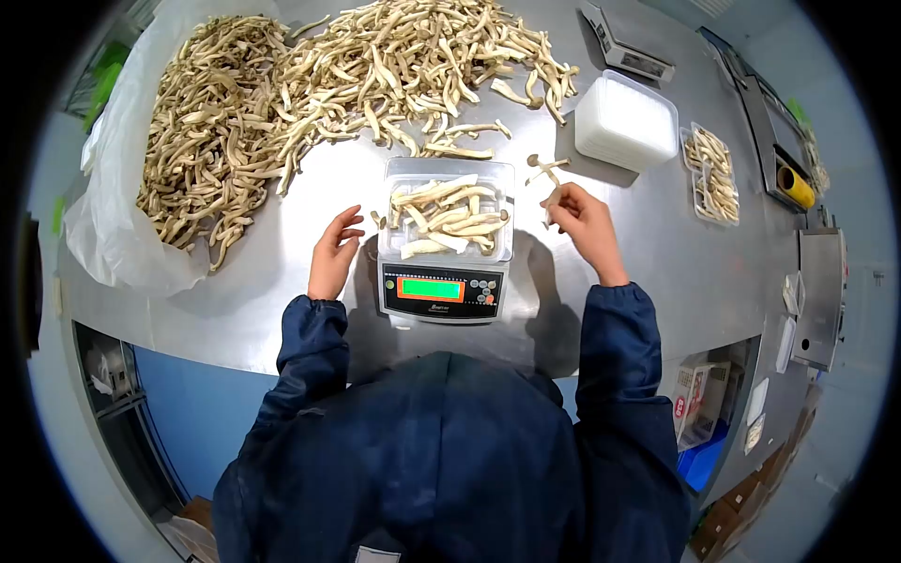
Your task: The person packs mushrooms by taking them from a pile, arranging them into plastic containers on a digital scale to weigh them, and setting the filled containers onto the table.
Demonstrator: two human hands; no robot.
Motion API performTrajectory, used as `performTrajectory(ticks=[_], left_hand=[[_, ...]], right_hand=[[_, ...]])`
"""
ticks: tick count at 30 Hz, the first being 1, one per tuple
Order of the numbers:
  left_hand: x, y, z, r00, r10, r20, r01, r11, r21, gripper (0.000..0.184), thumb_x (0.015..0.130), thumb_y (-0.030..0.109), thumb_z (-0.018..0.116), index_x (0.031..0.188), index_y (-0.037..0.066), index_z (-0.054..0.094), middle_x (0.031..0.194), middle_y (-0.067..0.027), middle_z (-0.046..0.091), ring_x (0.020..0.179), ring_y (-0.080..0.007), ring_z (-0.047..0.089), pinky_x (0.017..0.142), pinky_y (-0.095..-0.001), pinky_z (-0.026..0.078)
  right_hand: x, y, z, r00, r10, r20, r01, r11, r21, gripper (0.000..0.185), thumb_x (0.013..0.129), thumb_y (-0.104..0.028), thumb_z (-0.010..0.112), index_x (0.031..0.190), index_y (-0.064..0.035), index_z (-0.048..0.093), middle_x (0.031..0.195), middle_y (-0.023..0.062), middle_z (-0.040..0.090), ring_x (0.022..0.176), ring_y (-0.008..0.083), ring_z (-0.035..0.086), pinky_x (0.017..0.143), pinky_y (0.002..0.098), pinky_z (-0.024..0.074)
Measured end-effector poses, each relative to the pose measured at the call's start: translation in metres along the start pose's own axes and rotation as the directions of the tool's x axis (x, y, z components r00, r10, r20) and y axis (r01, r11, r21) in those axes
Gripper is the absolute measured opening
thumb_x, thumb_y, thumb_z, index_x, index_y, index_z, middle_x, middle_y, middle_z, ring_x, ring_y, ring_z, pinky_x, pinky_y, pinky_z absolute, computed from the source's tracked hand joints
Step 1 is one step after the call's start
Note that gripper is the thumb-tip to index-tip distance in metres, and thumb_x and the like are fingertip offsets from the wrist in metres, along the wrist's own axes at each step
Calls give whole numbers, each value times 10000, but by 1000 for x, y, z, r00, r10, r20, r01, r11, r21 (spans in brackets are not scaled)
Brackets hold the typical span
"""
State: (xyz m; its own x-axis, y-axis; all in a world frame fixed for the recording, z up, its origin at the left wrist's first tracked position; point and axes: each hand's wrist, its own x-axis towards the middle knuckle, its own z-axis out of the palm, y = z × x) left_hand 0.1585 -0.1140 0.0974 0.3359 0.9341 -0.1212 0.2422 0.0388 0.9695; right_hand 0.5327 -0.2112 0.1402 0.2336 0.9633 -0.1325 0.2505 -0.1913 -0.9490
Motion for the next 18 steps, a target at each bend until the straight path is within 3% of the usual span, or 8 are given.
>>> performTrajectory(ticks=[1,3,6,9,11,12,13,18], left_hand=[[1,1,2,999,40,28,-38,998,-57,486,841,-39,479,1310,83,511,1218,-92,567,1063,-179,573,853,-297,482],[6,3,7,993,92,74,-93,996,13,471,842,-26,484,1301,75,508,1255,-72,547,1145,-210,544,916,-356,455],[14,2,10,987,144,70,-152,980,129,285,860,3,550,1142,27,579,1139,-64,596,1044,-177,590,863,-305,474],[19,-4,9,996,81,44,-85,993,85,148,888,37,590,1032,2,595,988,-35,633,944,-131,615,798,-246,481],[19,-5,4,1000,7,27,-9,998,57,109,899,57,599,985,-8,591,906,-31,639,862,-113,623,765,-238,485],[18,-4,6,996,73,-54,-79,990,-118,101,887,61,605,960,-7,591,829,-35,641,769,-114,621,692,-225,476],[16,3,0,998,10,-59,-18,991,-131,91,892,48,586,958,-14,595,842,-50,640,757,-119,619,687,-228,478],[7,21,-21,987,-11,-159,-27,972,-233,136,916,87,568,978,-25,614,854,-73,639,693,-105,575,659,-240,482]], right_hand=[[0,-7,-3,1000,-13,-2,13,998,55,142,850,-78,578,967,-1,599,865,69,664,675,81,577,575,226,454],[-1,-20,-4,1000,-22,-19,26,977,212,141,863,-75,564,980,2,579,890,94,665,667,89,578,566,227,456],[-4,-34,1,998,14,-57,15,872,490,144,888,-67,530,1009,9,552,921,147,663,645,117,588,553,226,472],[7,-31,-3,996,52,72,-82,852,517,143,882,-68,540,1004,5,557,915,138,666,617,113,581,540,227,471],[25,-23,-10,978,167,124,-199,923,329,143,875,-100,575,976,0,567,837,97,649,591,105,571,525,227,463],[36,-14,-13,974,192,122,-217,946,242,145,872,-111,585,966,-1,568,811,83,639,589,104,570,523,227,461],[45,-10,-18,968,219,119,-236,960,152,148,870,-121,595,956,-3,570,785,69,629,587,102,569,521,227,459],[70,-25,-23,977,184,104,-195,975,107,109,875,-126,590,899,-25,556,821,67,655,572,70,537,510,209,435]])
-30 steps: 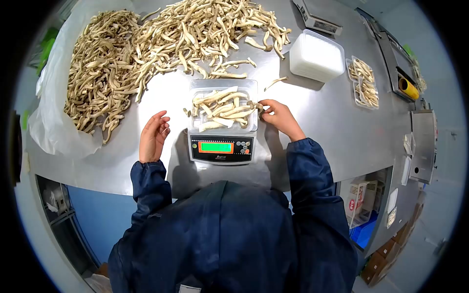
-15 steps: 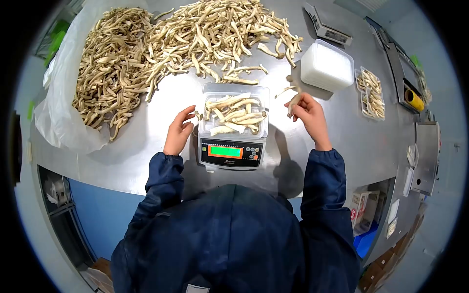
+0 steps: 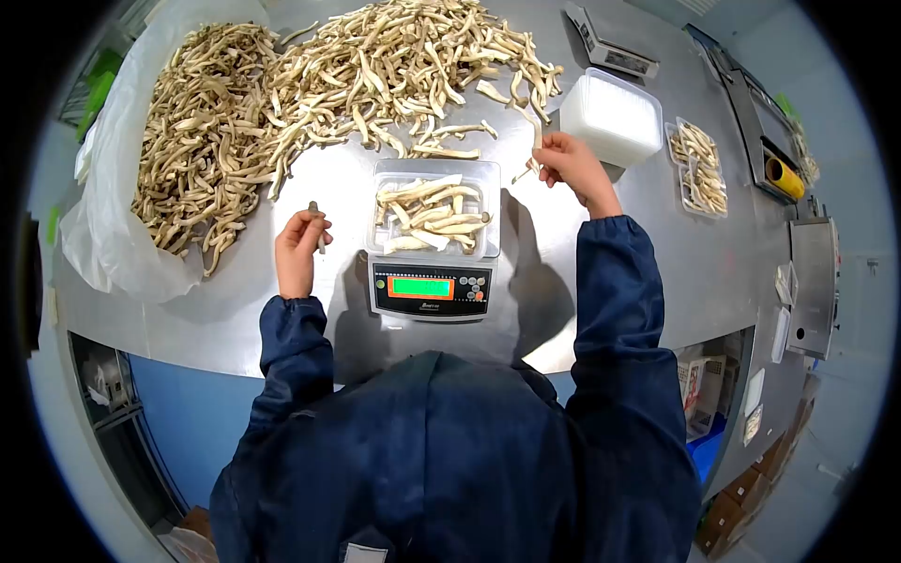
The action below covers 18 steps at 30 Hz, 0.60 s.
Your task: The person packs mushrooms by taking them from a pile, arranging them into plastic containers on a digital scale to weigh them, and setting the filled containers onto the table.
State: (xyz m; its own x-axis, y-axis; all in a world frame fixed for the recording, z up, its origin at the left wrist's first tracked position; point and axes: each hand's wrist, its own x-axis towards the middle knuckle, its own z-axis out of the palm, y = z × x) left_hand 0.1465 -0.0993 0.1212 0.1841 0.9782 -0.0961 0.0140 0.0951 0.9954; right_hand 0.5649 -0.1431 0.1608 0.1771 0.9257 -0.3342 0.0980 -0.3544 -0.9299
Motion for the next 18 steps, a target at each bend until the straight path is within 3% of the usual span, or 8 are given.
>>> performTrajectory(ticks=[2,8,11,12,13,15,16,18], left_hand=[[-5,11,-4,1000,-23,-18,23,1000,-15,153,931,150,584,977,9,618,855,-54,633,673,-86,552,608,-220,437],[-12,18,-6,999,-44,6,44,999,-26,167,928,154,592,974,-4,620,846,-59,638,671,-94,563,589,-222,443],[-13,23,-1,999,-39,15,40,999,-17,173,919,137,599,986,-19,630,842,-69,650,667,-95,567,587,-226,454],[-14,25,2,999,-36,17,37,999,-16,176,914,129,602,991,-25,635,840,-73,655,665,-94,568,588,-227,459],[-15,28,4,999,-36,24,36,999,-3,175,914,129,602,993,-24,635,839,-71,654,665,-92,568,585,-225,458],[-15,33,7,999,-31,38,30,999,21,175,913,128,602,997,-22,636,838,-66,653,666,-89,566,579,-222,455],[-14,31,6,999,-28,25,27,999,42,178,911,135,607,998,-17,637,831,-60,650,660,-85,562,557,-215,444],[-12,31,5,999,-52,-4,52,997,64,180,914,139,602,1000,-15,638,828,-60,648,651,-81,559,539,-212,436]], right_hand=[[3,-2,2,1000,-5,0,5,1000,6,99,869,-122,596,873,-32,554,804,66,649,562,69,530,511,205,433],[26,15,1,987,161,22,-157,980,-126,157,835,-143,644,847,-1,579,719,55,604,549,106,552,506,231,452],[45,22,-4,996,77,40,-77,997,13,203,849,-144,642,942,23,575,787,73,615,642,128,599,559,242,476],[34,11,11,994,-71,-80,88,968,234,330,866,-145,635,1109,55,534,920,107,629,775,157,629,642,258,500],[34,8,13,984,-108,-142,144,952,270,373,870,-144,633,1159,56,507,965,118,626,810,163,629,665,263,503],[36,4,15,947,-177,-267,262,907,330,464,878,-142,628,1258,58,453,1056,139,620,881,175,631,712,271,508],[33,5,14,939,-183,-291,273,911,308,430,882,-144,618,1250,39,491,1071,135,635,882,176,635,712,271,513],[21,2,9,960,-158,-229,204,959,195,378,884,-148,613,1208,27,531,1040,120,649,870,171,637,708,267,512]])
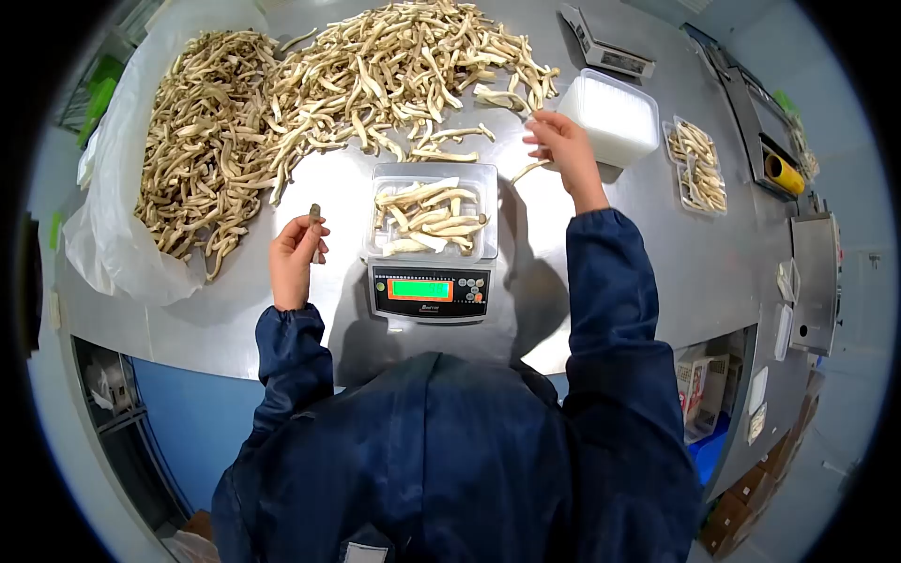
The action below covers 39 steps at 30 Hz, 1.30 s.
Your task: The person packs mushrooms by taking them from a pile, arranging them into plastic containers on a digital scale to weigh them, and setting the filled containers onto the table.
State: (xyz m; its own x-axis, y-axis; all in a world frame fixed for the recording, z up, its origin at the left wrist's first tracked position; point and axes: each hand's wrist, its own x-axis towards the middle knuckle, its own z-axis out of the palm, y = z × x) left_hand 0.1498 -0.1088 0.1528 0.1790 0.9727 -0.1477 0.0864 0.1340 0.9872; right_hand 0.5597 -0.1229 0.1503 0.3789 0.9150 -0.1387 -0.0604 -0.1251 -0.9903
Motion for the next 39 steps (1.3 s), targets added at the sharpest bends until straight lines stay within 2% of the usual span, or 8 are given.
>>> performTrajectory(ticks=[7,13,19,25,28,31,34,39], left_hand=[[62,2,4,996,86,-27,-77,967,244,227,911,176,571,995,-17,655,798,-48,651,619,-71,557,503,-209,421],[59,43,43,985,130,115,-151,969,197,183,892,145,588,989,23,683,777,-41,661,632,-63,570,513,-201,425],[29,44,94,824,396,406,-560,678,476,122,839,111,612,928,55,674,871,-149,658,774,-345,623,678,-399,497],[33,49,103,776,363,515,-628,512,586,140,832,134,636,929,38,671,851,-127,668,737,-295,645,669,-367,510],[35,49,99,784,334,523,-613,549,569,157,827,120,639,946,23,671,845,-126,678,724,-276,653,665,-347,513],[42,44,89,795,322,514,-583,640,501,182,824,105,640,973,6,670,840,-130,685,710,-242,655,659,-321,511],[42,44,81,802,286,524,-556,677,482,201,836,97,630,1006,-4,668,843,-138,689,702,-206,649,660,-298,504],[32,53,70,853,247,460,-442,810,385,203,846,95,611,1014,-8,661,849,-145,682,756,-227,660,677,-311,510]], right_hand=[[-44,-7,1,991,44,129,-24,989,-148,261,890,-160,580,1084,10,618,931,79,677,762,111,617,655,234,489],[-61,-8,7,990,60,127,-43,990,-132,260,893,-155,567,1087,11,615,919,84,674,755,111,615,660,237,486],[-67,-16,13,989,30,148,-14,993,-113,254,887,-149,555,1075,11,616,910,80,671,749,115,611,661,243,483],[-78,-23,24,982,-61,177,96,975,-200,179,865,-116,586,980,1,656,881,64,674,727,108,600,642,243,470],[-93,-27,50,952,-238,194,295,886,-359,98,834,-85,628,864,-5,676,846,65,671,689,115,587,615,254,451],[-102,-35,76,773,-405,489,633,545,-550,121,789,-103,661,889,-36,663,803,79,619,764,234,587,692,319,479],[-98,-32,99,676,-408,613,734,300,-609,111,757,-120,666,841,-52,642,793,81,569,822,278,551,727,372,469],[-90,-26,110,629,-307,714,774,168,-610,104,749,-119,655,828,-64,615,797,75,537,837,269,536,733,389,461]])
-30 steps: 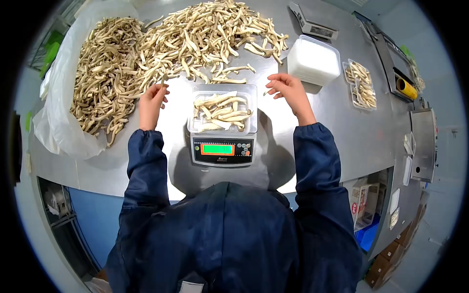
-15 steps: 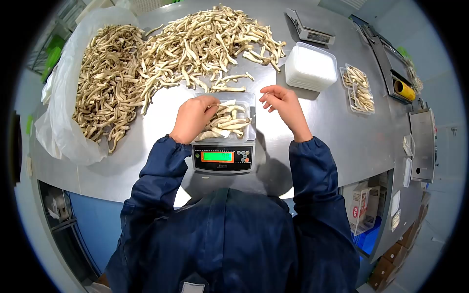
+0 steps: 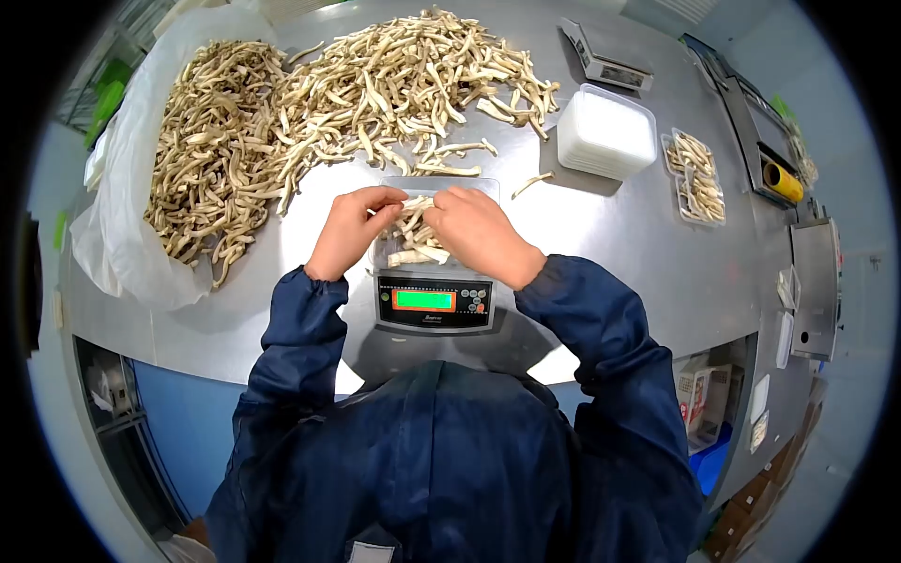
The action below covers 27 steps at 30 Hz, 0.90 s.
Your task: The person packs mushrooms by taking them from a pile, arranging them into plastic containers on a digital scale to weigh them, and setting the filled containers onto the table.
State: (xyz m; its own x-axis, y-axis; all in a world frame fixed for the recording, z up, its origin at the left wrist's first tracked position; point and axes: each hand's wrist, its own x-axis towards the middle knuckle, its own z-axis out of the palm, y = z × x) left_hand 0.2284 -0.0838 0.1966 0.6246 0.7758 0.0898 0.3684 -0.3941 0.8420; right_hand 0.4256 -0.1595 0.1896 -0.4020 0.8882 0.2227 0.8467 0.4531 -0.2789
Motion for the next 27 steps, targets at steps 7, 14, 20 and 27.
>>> performTrajectory(ticks=[7,14,20,27], left_hand=[[-11,16,4,996,47,72,-29,973,-230,306,831,146,661,1088,-16,630,904,-166,676,784,-214,664,687,-310,518],[1,29,8,998,-52,44,62,963,-261,208,865,73,638,1037,-43,657,813,-62,685,756,-85,640,667,-227,512],[-4,22,4,994,-113,-11,98,905,-415,195,836,86,650,999,-17,678,775,-96,695,680,-112,645,626,-242,500],[-8,9,12,1000,-9,-24,6,988,-154,189,814,118,696,974,17,699,827,-74,666,694,-123,596,630,-254,467]], right_hand=[[7,-1,-29,993,117,-19,-110,967,228,122,758,-116,642,852,-52,598,814,96,587,830,292,579,725,380,475],[19,-6,-55,975,220,-13,-187,858,477,124,815,-79,635,880,26,628,777,138,645,666,204,622,623,314,488],[15,2,-55,933,359,1,-285,738,611,139,831,-63,616,920,42,629,737,66,633,692,113,574,639,288,482],[20,62,-46,864,421,277,-500,646,577,207,783,-146,647,895,28,657,697,52,635,572,95,578,483,245,446]])
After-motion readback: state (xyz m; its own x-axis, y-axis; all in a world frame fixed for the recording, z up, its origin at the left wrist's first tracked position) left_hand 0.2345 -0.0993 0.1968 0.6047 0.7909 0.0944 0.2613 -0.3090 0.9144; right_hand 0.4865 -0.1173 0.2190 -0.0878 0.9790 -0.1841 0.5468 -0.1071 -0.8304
